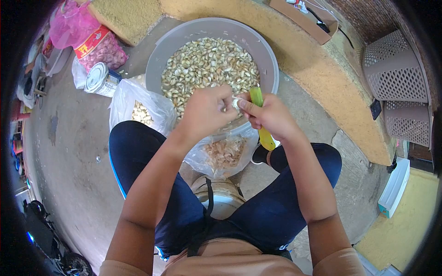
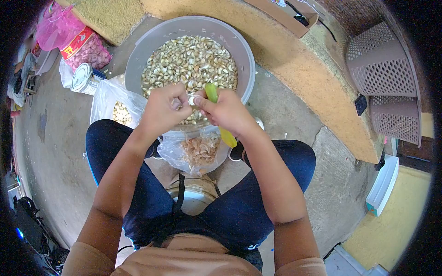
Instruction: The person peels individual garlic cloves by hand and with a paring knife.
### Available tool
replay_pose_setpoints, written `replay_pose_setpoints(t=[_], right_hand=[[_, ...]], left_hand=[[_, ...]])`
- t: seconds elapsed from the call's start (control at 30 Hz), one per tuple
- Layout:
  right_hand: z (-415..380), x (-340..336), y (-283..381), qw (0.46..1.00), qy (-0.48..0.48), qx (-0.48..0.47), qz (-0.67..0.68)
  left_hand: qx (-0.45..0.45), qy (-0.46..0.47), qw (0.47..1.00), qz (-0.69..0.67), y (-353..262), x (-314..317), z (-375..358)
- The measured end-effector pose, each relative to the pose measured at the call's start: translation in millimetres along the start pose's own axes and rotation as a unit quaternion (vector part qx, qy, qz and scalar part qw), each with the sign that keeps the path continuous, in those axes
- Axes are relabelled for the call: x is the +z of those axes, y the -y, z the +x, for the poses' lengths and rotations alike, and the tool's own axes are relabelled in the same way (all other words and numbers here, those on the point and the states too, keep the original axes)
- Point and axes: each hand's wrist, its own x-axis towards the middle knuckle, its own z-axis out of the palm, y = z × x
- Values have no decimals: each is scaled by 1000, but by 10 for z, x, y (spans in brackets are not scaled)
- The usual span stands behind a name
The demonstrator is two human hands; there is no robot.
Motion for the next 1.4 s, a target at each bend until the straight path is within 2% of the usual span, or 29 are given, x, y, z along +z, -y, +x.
replay_pose_setpoints(t=[0.07, 0.27, 0.5, 0.7, 0.9, 1.0, 1.07, 1.17, 1.3, 1.4], right_hand=[[-9, 14, -2, 1000, 0, -6, 10], [-65, -81, 109, 995, 94, 15, 42], [-26, -120, 65, 988, 118, 34, 91], [23, -150, 43, 975, 144, 63, 160], [39, -144, 27, 978, 107, 59, 170], [47, -125, 14, 980, 98, 38, 169], [43, -141, 6, 975, 114, 29, 189], [15, -188, 8, 948, 206, -17, 242], [-40, -218, -14, 917, 315, -40, 242], [-22, -133, -49, 880, 397, -110, 237]], left_hand=[[-18, 4, 999, -35, -17, -14, 0], [-27, 32, 992, -116, -22, -47, 2], [-35, 37, 982, -183, 17, -20, 3], [-78, 72, 963, -248, 80, -42, 38], [-35, 59, 996, -56, 56, -57, 7], [-28, 72, 996, -33, -18, -91, -20], [19, 45, 997, -66, -43, -83, -26], [39, 56, 989, -131, -171, -145, -67], [51, 80, 960, -265, -303, -190, -171], [15, 90, 947, -307, -352, -241, -222]])
